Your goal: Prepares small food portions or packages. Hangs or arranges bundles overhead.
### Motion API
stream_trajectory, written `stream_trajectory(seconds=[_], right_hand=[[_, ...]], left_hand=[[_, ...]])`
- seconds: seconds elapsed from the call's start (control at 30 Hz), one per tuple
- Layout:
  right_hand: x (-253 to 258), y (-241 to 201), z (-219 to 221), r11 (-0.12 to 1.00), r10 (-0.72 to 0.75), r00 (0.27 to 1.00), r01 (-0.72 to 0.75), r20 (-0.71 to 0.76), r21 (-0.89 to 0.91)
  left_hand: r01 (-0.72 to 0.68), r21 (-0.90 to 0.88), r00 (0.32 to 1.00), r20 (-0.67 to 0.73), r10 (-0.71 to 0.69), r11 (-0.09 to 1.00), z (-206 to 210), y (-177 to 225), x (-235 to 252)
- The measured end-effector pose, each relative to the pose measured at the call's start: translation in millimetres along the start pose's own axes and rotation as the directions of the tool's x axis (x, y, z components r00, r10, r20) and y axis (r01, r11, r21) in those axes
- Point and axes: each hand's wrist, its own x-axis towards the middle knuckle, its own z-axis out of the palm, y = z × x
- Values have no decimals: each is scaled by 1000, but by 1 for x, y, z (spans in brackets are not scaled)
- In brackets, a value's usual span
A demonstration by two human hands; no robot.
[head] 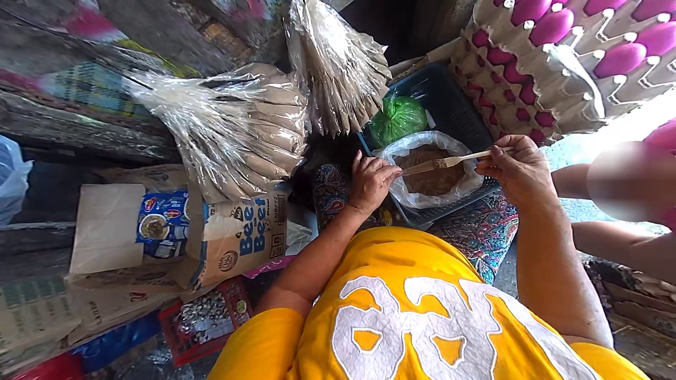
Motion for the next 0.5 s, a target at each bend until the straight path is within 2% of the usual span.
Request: stream_trajectory(seconds=[0.3,0.5], right_hand=[[2,-1,5,996,19,999,-16,34,-82],[1,-7,15,991,-12,997,22,73,-133]], left_hand=[[3,-19,1000,13,-2,1000,3,1,1],[1,-35,1000,15,0,999,4,3,1]])
